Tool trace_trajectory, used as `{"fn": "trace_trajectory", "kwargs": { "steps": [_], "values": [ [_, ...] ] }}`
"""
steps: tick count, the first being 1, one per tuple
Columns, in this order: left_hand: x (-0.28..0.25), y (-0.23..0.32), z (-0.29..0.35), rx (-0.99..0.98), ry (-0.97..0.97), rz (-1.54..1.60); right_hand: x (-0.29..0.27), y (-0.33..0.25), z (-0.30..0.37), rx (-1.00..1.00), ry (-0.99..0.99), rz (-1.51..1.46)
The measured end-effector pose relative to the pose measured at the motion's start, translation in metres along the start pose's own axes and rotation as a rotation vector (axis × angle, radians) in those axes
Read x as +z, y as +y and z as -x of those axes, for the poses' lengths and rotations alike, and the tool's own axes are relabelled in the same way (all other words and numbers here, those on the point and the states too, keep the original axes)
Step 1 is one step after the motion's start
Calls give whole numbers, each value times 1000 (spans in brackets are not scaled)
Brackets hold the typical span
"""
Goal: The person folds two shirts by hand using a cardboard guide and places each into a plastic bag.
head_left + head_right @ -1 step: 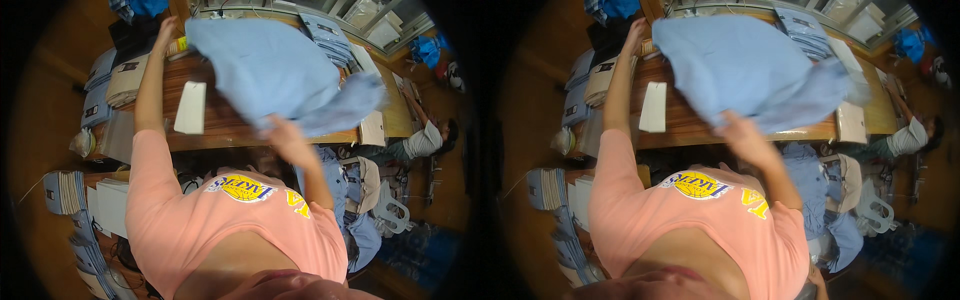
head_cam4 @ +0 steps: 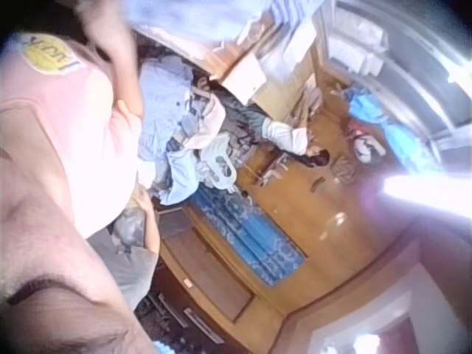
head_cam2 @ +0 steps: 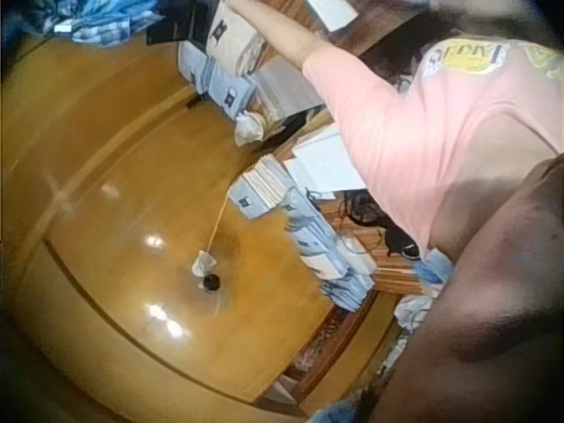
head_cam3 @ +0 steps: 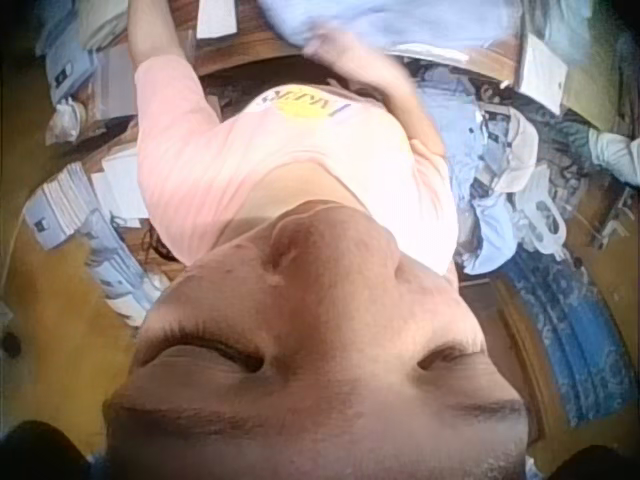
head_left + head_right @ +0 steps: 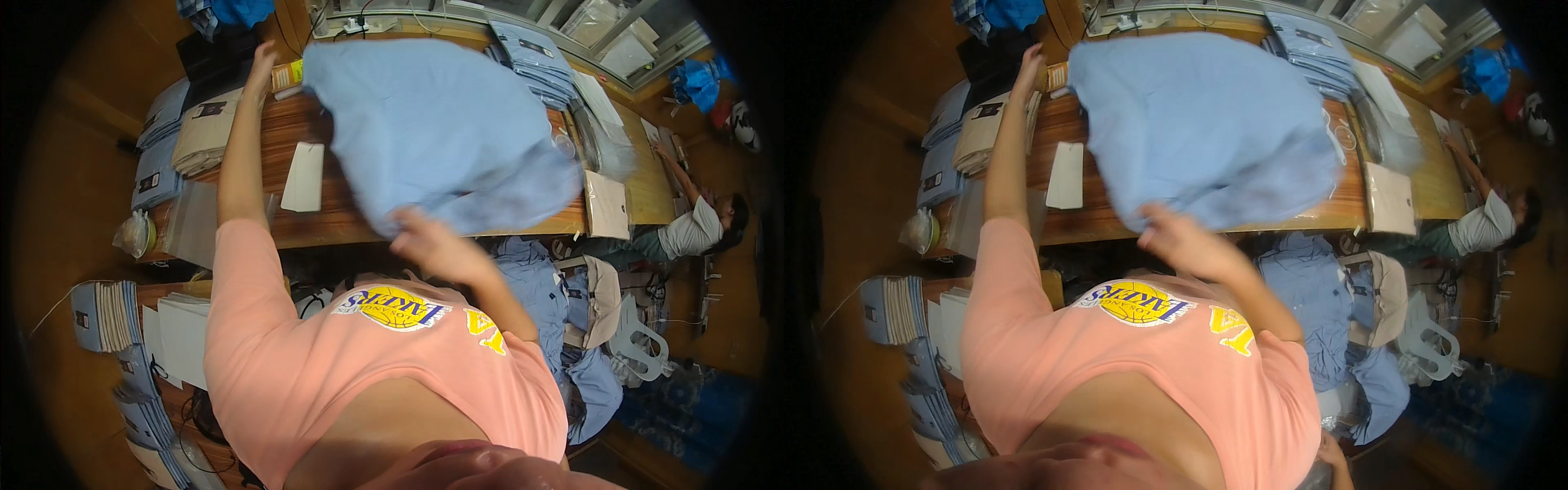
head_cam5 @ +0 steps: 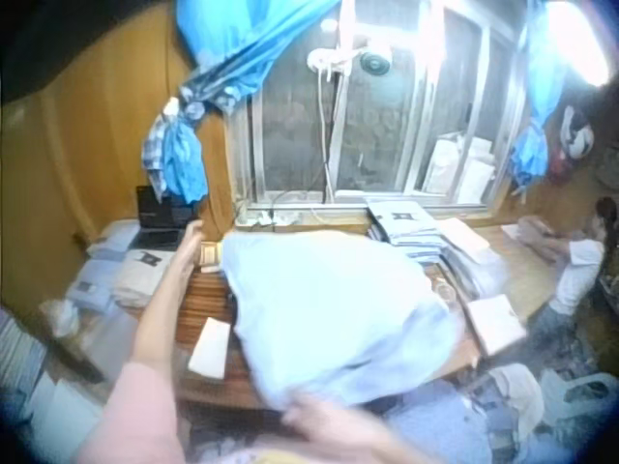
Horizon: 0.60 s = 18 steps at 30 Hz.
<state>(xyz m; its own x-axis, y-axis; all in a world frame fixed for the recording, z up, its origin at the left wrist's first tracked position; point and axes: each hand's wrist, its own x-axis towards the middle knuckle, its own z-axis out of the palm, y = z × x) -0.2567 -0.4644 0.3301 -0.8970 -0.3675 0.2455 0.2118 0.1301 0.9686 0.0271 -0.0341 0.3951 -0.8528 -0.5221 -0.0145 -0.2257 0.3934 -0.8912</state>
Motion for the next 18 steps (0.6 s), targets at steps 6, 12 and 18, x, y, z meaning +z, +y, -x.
{"fn": "trace_trajectory", "kwargs": {
  "steps": [6,12,18],
  "values": [
    [15,-58,174,255,-15,-724,2,102,-79,28,-108,108],
    [46,-101,303,129,-111,-1099,-40,275,-125,79,357,952],
    [42,-71,360,-87,-138,-1198,-73,291,-47,98,276,835]
  ]
}}
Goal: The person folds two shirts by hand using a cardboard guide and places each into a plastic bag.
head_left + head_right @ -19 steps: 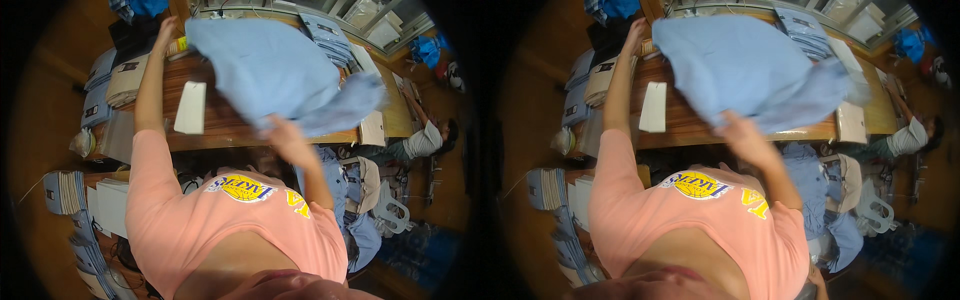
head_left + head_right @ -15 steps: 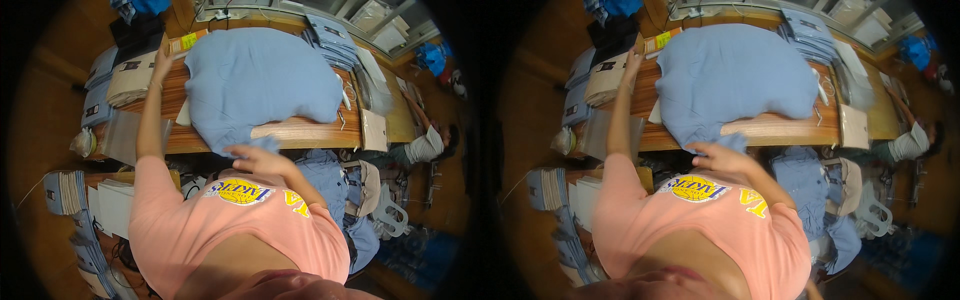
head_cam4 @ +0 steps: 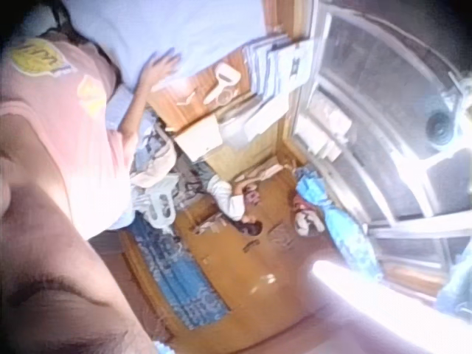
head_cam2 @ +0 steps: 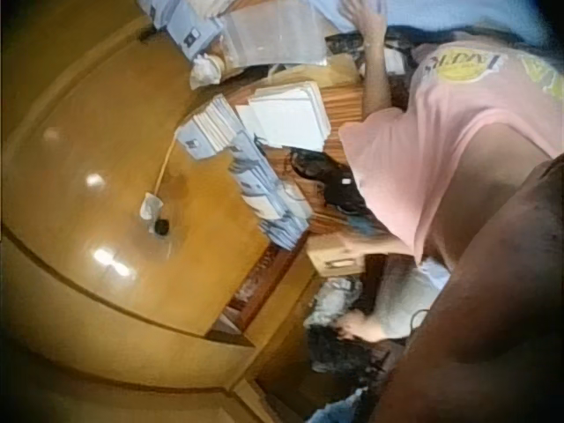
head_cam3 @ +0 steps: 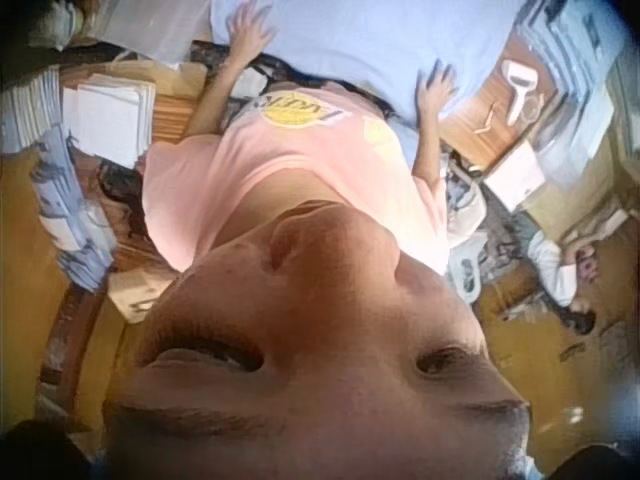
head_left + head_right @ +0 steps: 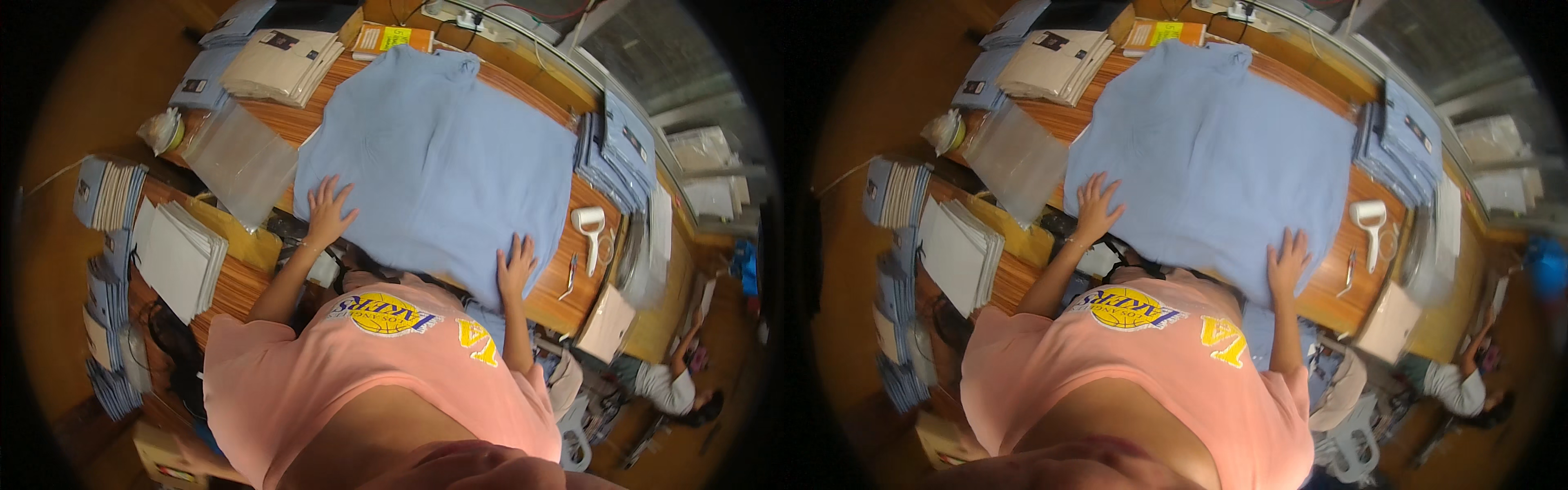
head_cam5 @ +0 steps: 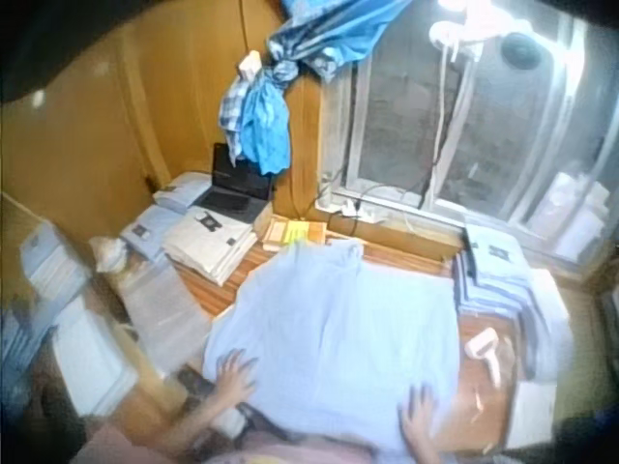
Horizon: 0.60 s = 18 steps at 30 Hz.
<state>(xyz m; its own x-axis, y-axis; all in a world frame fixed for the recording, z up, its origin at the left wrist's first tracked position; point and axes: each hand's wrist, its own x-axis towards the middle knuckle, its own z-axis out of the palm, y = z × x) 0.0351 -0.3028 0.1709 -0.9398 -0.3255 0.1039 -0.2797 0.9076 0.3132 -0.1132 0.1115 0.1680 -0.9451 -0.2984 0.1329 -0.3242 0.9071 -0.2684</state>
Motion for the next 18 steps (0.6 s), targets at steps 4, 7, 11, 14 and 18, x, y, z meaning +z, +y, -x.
{"fn": "trace_trajectory", "kwargs": {
  "steps": [4,7,11,14,18],
  "values": [
    [3,-1,-55,12,188,185,-11,6,-57,-83,159,-219],
    [14,-1,-111,19,245,36,10,7,-120,-117,61,-138],
    [8,-13,-156,-158,237,-68,19,19,-159,-30,-5,-12],
    [-3,-44,-208,-204,468,92,24,36,-193,-71,118,-66],
    [30,-67,-275,-306,306,71,49,42,-241,31,76,5]
  ]
}}
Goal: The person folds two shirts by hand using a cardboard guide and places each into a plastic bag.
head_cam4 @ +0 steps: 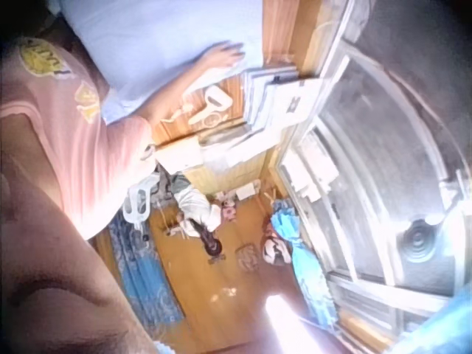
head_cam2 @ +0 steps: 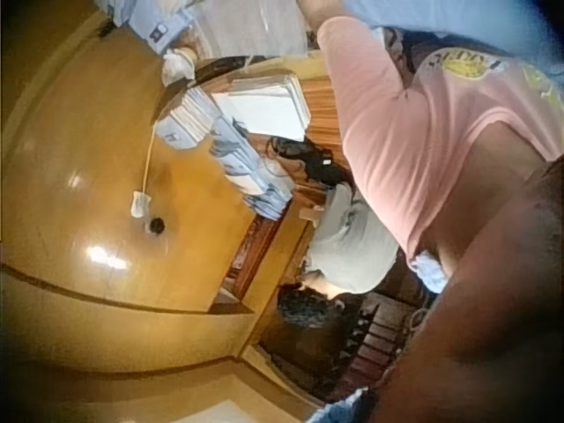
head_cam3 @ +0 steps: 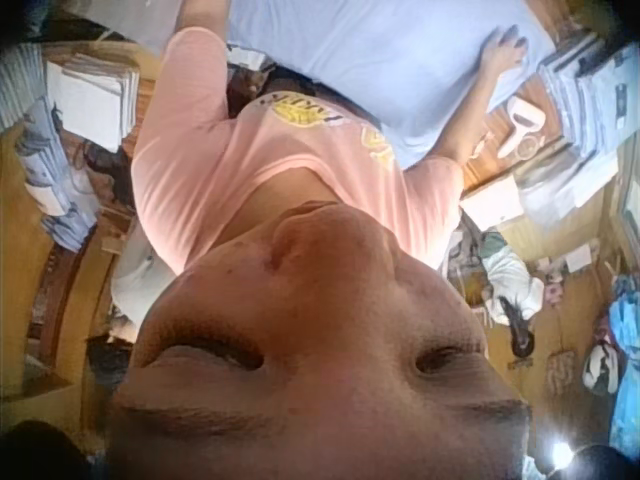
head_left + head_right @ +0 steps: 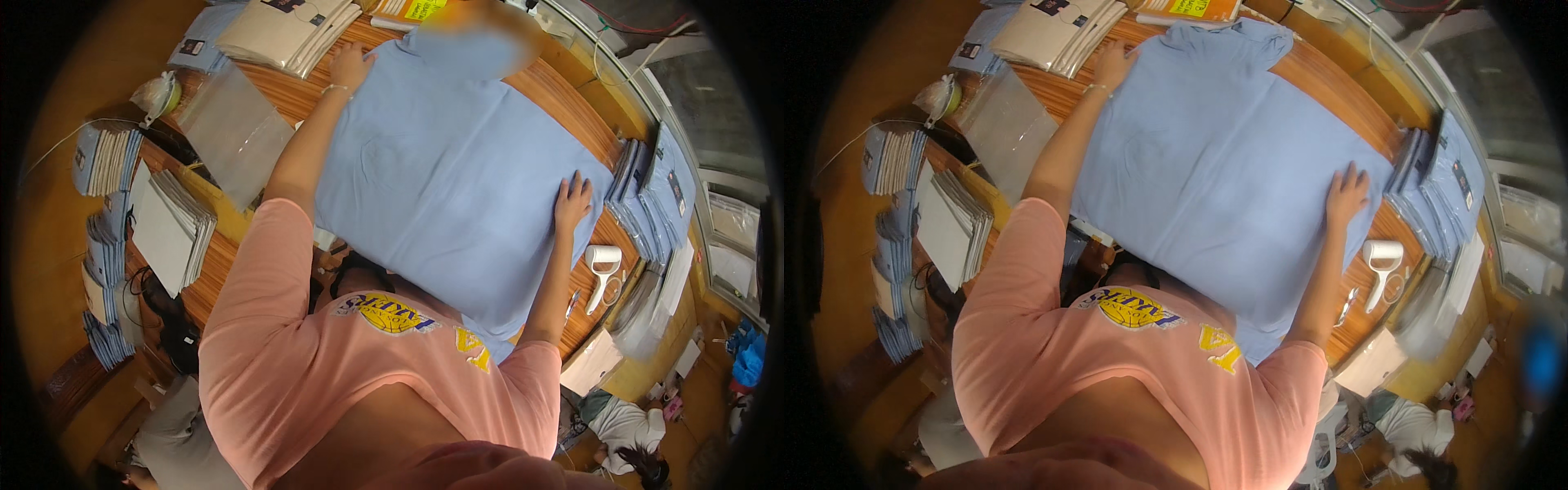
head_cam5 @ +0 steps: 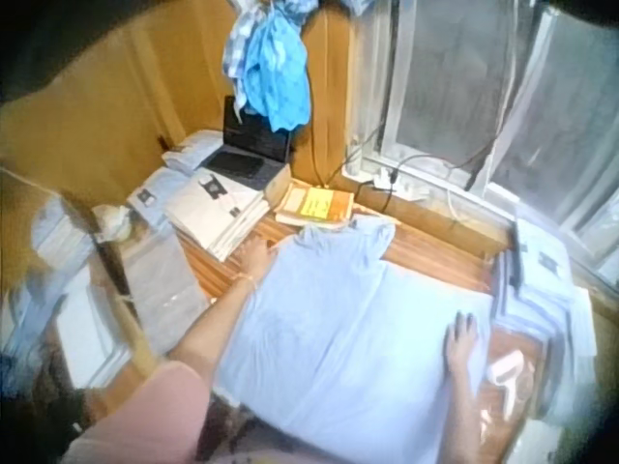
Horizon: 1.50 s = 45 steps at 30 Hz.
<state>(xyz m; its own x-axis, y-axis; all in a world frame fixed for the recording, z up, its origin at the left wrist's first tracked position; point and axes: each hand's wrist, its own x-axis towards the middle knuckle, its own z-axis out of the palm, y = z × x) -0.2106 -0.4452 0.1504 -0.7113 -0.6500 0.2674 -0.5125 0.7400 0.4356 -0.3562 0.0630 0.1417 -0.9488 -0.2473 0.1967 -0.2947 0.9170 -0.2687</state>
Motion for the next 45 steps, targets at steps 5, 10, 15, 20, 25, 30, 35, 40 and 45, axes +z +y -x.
{"fn": "trace_trajectory", "kwargs": {
  "steps": [5,10,15,20,25,30,35,40,45],
  "values": [
    [21,29,-38,138,-64,-8,25,36,-50,-14,164,113],
    [-6,11,-33,283,389,285,1,9,-44,-110,104,78],
    [-56,-23,88,276,-128,308,-2,4,28,-98,26,51],
    [-74,-29,87,371,-292,26,-10,-6,37,-74,51,-25],
    [-17,-19,45,455,-140,79,-17,-21,41,-8,-9,84],
    [12,-2,-2,488,-121,-89,-14,-7,21,-1,-67,78],
    [-38,-3,70,484,-44,75,-56,-20,105,0,94,22],
    [-82,-27,191,313,-182,-185,-74,-9,274,171,-145,285],
    [-90,-35,201,265,-170,-58,-83,17,307,246,94,204]
  ]
}}
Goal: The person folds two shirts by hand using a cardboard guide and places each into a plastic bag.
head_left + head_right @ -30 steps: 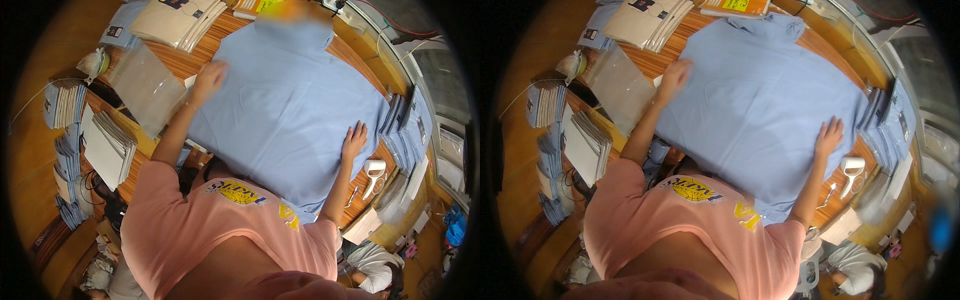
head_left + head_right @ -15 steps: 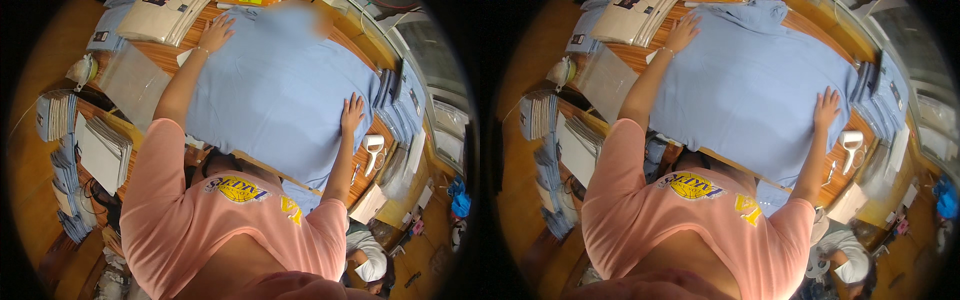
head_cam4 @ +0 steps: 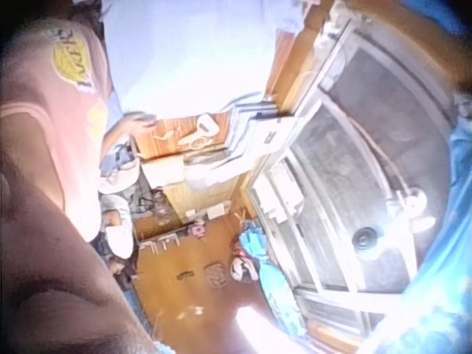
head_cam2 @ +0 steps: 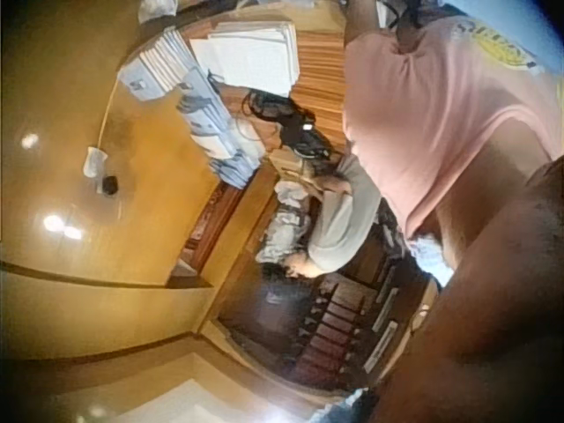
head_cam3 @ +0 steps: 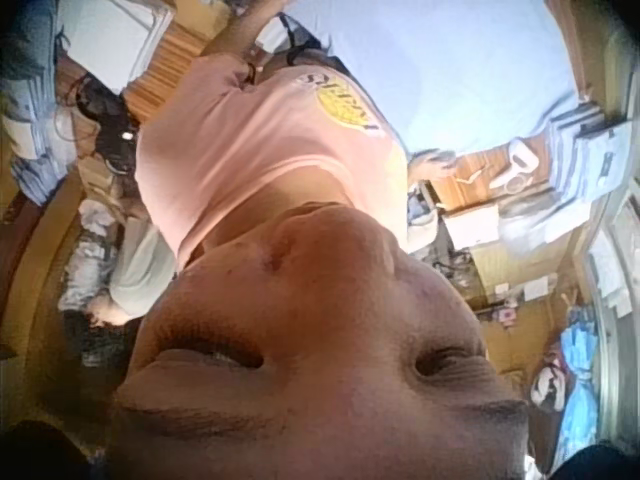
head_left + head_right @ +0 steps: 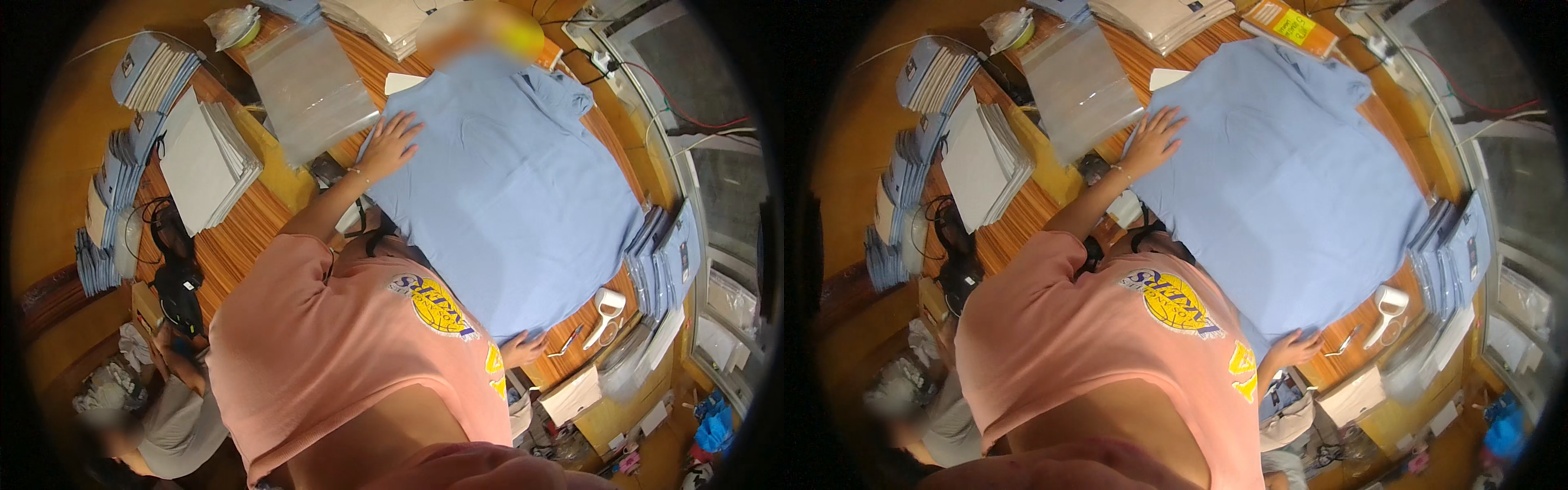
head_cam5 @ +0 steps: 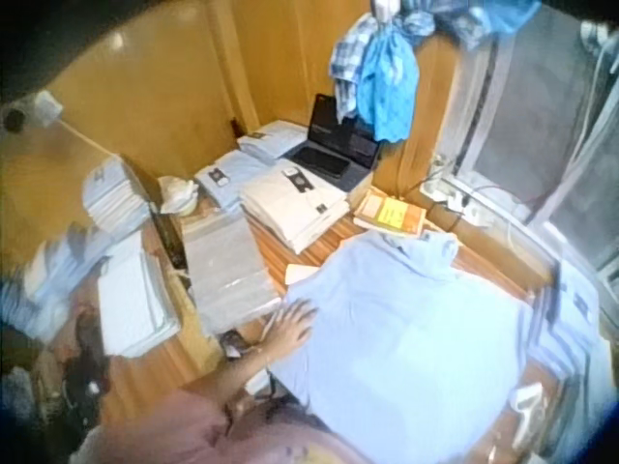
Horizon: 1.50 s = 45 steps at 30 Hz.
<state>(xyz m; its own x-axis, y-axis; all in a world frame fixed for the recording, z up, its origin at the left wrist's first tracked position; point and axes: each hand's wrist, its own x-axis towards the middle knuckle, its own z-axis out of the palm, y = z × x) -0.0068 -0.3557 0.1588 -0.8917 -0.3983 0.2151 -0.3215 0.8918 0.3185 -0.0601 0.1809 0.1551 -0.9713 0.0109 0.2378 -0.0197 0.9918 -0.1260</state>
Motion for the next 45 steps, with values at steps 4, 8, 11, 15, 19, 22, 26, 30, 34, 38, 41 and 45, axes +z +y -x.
{"fn": "trace_trajectory", "kwargs": {
  "steps": [4,8,11,15,19,22,26,30,34,38,41,45],
  "values": [
    [-8,-6,-1,-83,50,320,-1,13,8,258,-147,-7],
    [-101,-29,-9,-171,370,3,-13,5,-15,336,-139,-291],
    [-182,-97,38,-537,630,-440,-52,-36,-58,290,-91,-188],
    [-192,-197,141,-1397,73,-444,4,-8,-144,137,-150,-682],
    [-206,-183,167,-1274,64,-169,1,-128,-186,-202,-364,-914],
    [-227,-174,161,-1052,-37,-165,-13,-229,-179,-454,-586,-1083],
    [-257,-55,102,-741,-119,316,-46,-334,-130,-783,-691,-1067],
    [-264,47,47,15,-570,435,-88,-370,-94,-957,-717,-1227],
    [-245,79,-24,114,-425,396,-68,-307,-114,-353,-1387,-1279],
    [-162,28,-91,13,56,776,-44,-257,-116,178,-1009,-1488],
    [-34,-43,-122,-112,185,640,-19,-232,-120,270,-1063,-1067],
    [17,-57,-136,-250,77,416,-7,-221,-108,334,-968,-1258]
  ]
}}
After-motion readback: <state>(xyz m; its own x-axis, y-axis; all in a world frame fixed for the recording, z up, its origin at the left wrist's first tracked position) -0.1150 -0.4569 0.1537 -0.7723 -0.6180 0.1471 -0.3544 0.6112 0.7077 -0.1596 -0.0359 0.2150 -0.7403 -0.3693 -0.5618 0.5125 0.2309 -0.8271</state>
